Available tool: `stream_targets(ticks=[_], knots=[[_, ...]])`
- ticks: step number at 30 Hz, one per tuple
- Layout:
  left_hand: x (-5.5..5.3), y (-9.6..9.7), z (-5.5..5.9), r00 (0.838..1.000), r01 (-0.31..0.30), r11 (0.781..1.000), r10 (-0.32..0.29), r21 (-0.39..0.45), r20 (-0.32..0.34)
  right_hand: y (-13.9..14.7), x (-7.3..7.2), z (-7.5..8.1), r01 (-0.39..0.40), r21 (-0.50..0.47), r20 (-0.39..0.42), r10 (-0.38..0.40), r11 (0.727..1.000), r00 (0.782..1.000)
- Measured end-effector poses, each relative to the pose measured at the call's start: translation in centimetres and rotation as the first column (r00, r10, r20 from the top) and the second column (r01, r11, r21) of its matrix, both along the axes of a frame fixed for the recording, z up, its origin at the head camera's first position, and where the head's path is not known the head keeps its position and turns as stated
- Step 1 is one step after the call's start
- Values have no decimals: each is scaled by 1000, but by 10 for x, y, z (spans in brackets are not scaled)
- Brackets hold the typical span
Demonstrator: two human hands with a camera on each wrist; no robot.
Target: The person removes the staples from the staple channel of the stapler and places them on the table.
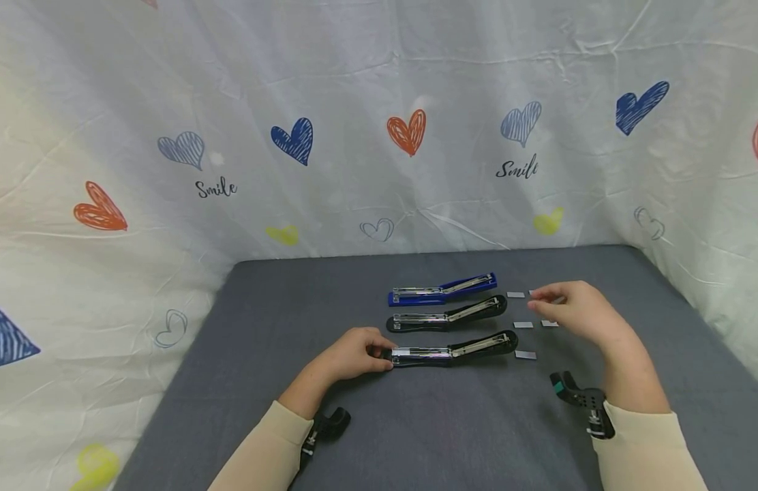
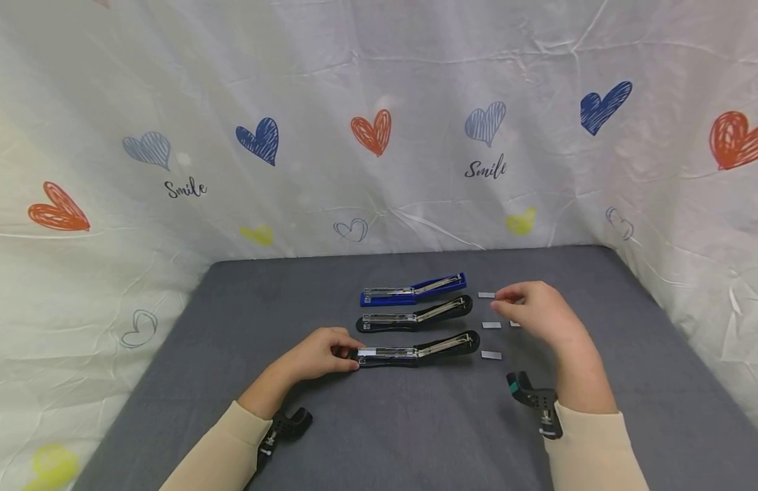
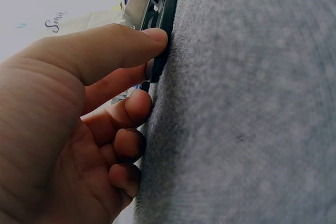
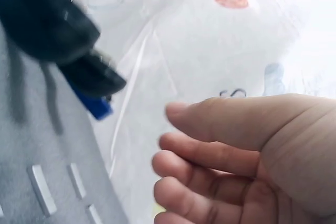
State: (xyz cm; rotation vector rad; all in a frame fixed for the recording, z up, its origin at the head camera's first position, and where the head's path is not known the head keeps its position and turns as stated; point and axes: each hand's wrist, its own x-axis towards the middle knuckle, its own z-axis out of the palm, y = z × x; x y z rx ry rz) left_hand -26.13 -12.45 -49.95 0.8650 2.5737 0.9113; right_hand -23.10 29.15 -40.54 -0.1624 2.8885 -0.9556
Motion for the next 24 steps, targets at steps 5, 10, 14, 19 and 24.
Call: stream_targets(ticks=[5, 10, 14, 19, 24], knots=[[0, 0, 1, 1000, 7, 1000, -7, 11, -7, -12, 4, 8, 15, -16, -63, -16, 1000, 998], [0, 0, 2, 1000, 5, 1000, -5, 9, -7, -31, 10, 13, 7, -64, -102, -14, 998, 995], [1, 0, 2, 1000, 2, 1000, -2, 7, -5, -46, 13, 14, -21, -88, -133, 9, 996, 991], [0, 0, 2, 1000, 4, 1000, -4, 19, -1, -66, 16, 13, -78, -118, -163, 58, 990, 985], [0, -1, 0, 1000, 6, 1000, -6, 16, -3, -83, 18, 10, -119, -147, -163, 95, 982, 982]])
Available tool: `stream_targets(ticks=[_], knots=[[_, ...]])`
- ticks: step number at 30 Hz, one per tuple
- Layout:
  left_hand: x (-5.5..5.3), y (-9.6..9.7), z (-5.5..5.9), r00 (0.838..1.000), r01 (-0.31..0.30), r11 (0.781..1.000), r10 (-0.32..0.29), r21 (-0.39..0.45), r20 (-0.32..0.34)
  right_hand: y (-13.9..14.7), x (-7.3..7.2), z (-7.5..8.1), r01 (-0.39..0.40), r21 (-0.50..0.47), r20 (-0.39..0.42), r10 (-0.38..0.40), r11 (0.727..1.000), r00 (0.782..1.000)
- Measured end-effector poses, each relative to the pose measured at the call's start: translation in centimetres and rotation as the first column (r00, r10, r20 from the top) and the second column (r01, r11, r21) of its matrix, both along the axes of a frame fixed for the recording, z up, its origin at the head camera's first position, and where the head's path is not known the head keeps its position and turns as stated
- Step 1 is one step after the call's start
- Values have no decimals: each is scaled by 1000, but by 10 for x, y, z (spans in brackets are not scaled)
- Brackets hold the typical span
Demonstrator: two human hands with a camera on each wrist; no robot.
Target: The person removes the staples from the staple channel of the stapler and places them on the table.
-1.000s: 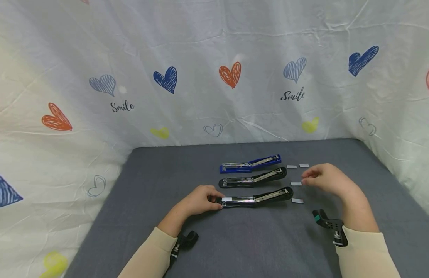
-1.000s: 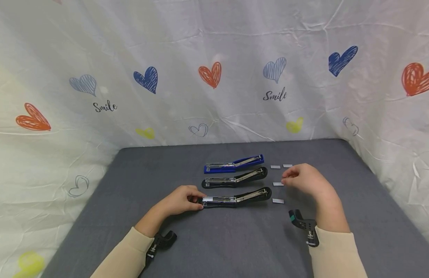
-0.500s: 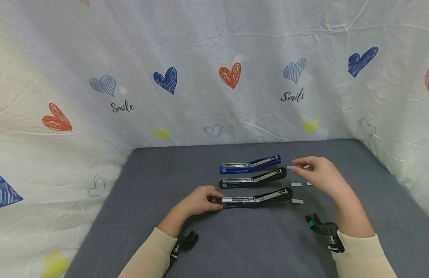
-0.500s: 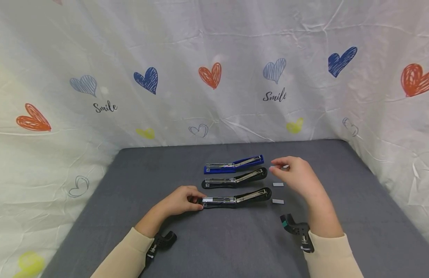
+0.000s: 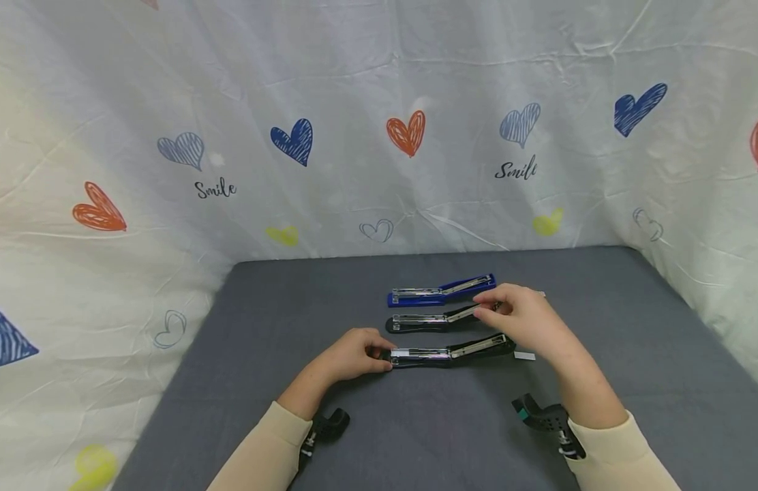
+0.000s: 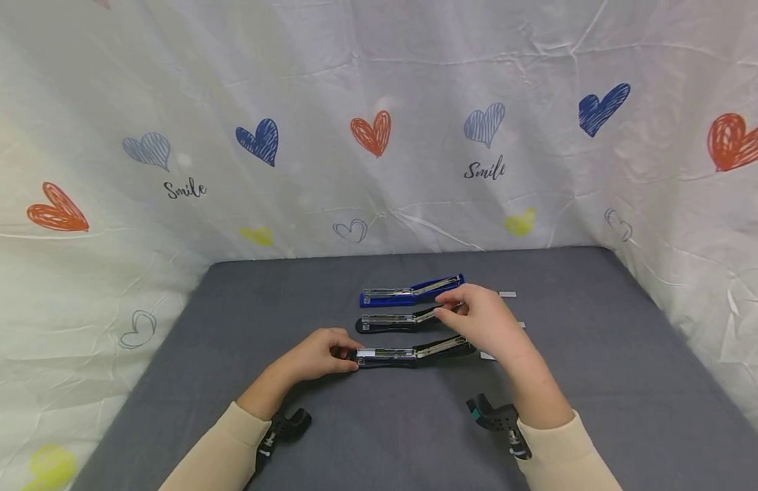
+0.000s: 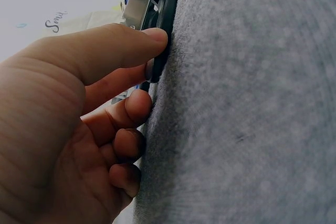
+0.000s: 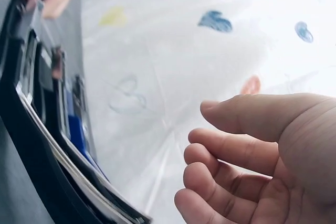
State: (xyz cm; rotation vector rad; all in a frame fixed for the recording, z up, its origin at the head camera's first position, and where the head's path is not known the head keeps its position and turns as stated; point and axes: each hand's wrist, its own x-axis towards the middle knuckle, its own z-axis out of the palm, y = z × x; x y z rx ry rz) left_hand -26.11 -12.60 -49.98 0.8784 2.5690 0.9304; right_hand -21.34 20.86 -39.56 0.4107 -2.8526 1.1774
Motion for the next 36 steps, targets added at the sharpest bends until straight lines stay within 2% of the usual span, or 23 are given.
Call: stream_targets(ticks=[10, 21, 30, 33, 36], knots=[[1, -4, 1, 1000, -11, 1000, 11, 3, 2, -47, 2, -20, -111, 7, -4, 111, 994, 994], [-1, -1, -2, 1000, -3, 1000, 3, 8, 0, -86, 9, -52, -260, 96, 23, 259, 961, 966], [-2, 0, 0, 1000, 0, 1000, 0, 5, 1, -100, 14, -66, -206, 197, 30, 204, 958, 978], [-2, 1, 0, 1000, -5, 1000, 5, 1, 3, -103, 14, -69, -196, 208, 27, 195, 958, 980], [-1, 1, 0, 1000, -1, 1000, 1, 3, -2, -105, 14, -70, -152, 213, 13, 153, 965, 988]])
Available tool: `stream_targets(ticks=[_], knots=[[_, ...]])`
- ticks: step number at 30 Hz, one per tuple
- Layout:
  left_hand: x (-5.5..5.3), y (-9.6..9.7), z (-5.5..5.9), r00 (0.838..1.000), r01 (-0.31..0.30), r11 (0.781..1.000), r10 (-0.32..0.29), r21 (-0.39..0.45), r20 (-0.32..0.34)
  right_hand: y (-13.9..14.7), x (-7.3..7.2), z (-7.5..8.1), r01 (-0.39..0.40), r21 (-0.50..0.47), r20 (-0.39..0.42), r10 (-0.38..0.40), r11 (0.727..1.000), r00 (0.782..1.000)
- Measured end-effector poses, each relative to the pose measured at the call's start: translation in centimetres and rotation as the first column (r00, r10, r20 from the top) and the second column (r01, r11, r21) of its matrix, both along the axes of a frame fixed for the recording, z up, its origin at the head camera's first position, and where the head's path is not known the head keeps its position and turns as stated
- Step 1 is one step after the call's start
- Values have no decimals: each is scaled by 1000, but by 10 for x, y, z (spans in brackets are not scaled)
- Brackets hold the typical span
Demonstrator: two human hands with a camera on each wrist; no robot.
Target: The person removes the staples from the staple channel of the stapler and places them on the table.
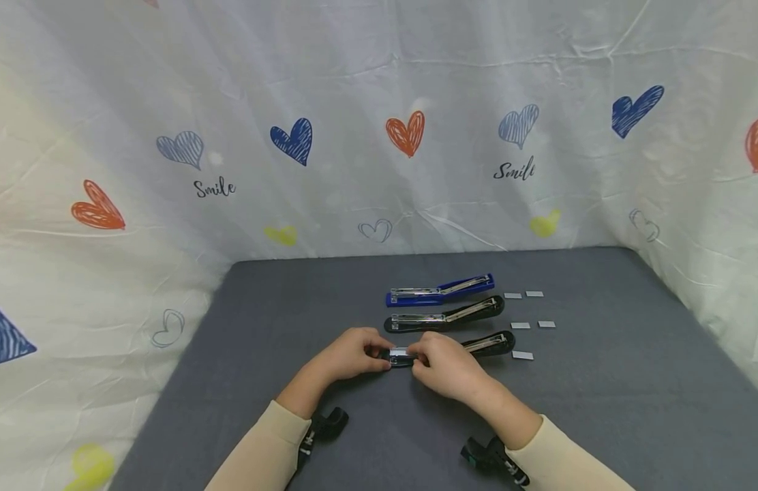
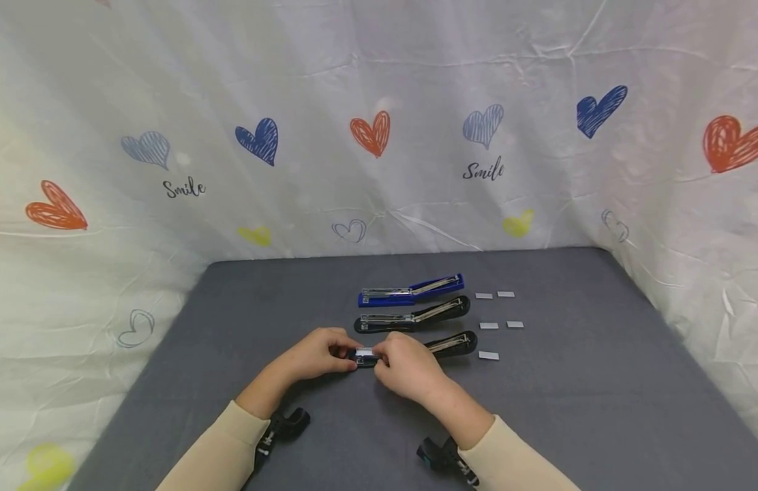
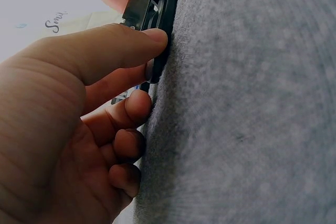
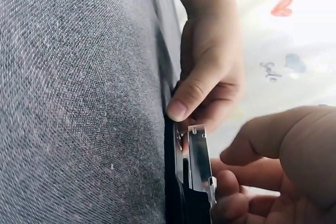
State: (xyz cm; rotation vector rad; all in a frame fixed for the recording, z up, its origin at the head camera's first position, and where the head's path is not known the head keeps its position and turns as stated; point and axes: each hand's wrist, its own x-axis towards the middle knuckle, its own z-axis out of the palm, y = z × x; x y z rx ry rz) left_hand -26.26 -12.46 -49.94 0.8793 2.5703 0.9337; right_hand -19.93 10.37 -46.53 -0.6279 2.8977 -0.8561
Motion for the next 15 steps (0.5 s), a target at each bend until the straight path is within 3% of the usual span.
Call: stream_targets(ticks=[9, 15], knots=[[0, 1, 1, 1000, 0, 1000, 0, 2, -4, -5, 1, -6, 64, -29, -26, -65, 998, 998], [-1, 0, 1, 1000, 8, 1000, -8, -1, -11, -7, -2, -10, 148, -190, 63, -138, 971, 988]])
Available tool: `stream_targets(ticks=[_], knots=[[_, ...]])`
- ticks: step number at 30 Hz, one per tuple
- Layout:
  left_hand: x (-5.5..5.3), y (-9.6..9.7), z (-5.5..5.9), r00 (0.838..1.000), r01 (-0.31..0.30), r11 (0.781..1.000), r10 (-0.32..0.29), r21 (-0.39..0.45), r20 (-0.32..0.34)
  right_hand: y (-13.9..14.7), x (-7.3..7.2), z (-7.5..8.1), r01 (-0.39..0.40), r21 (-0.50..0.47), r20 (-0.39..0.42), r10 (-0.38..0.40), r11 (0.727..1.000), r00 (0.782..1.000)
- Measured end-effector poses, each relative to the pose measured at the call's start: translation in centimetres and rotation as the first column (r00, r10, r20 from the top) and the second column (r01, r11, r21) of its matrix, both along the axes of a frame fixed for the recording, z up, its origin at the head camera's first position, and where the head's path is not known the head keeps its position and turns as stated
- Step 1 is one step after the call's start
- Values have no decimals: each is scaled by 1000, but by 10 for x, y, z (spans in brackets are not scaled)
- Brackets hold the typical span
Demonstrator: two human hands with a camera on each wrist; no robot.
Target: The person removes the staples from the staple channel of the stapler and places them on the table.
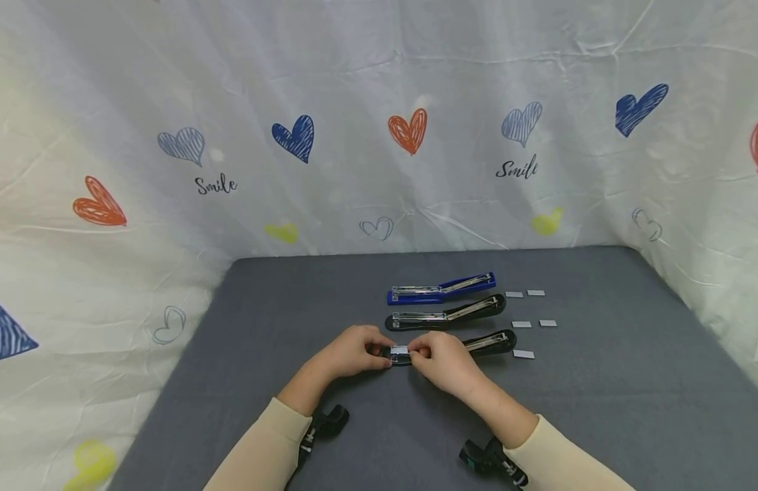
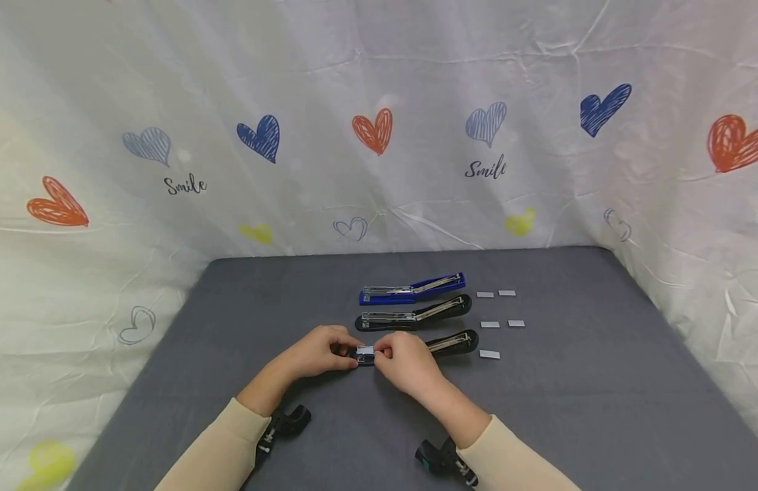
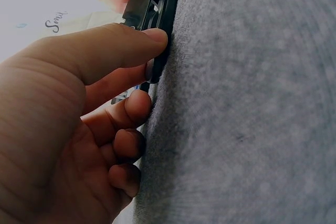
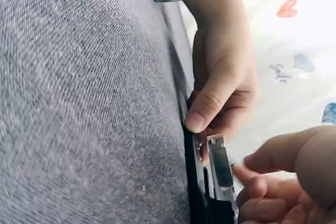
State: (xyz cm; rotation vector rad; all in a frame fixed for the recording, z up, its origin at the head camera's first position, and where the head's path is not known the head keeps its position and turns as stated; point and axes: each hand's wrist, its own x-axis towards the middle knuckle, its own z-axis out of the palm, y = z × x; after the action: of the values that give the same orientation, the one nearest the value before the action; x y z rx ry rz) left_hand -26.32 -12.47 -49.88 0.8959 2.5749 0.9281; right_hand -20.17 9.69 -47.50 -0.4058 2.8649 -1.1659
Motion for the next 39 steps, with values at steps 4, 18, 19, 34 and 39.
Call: stream_targets(ticks=[4, 18, 19, 34, 39], knots=[[0, 0, 0, 1000, 4, 1000, -4, -6, -9, -2, -2, -3, 33, -81, 17, -32, 996, 999], [0, 0, 0, 1000, 1, 1000, -1, -5, 1, -7, -2, -11, 11, -52, -151, -19, 999, 988], [0, 0, 0, 1000, 0, 1000, 0, -5, 0, -7, -2, -12, 13, -54, -159, -21, 998, 987], [1, 0, 1, 1000, -5, 1000, 5, -9, -10, 9, -10, 6, 32, -195, -16, -36, 980, 999], [1, 1, 1, 1000, 1, 1000, -1, -5, -6, 23, -12, 21, 53, -219, 42, -45, 974, 998]])
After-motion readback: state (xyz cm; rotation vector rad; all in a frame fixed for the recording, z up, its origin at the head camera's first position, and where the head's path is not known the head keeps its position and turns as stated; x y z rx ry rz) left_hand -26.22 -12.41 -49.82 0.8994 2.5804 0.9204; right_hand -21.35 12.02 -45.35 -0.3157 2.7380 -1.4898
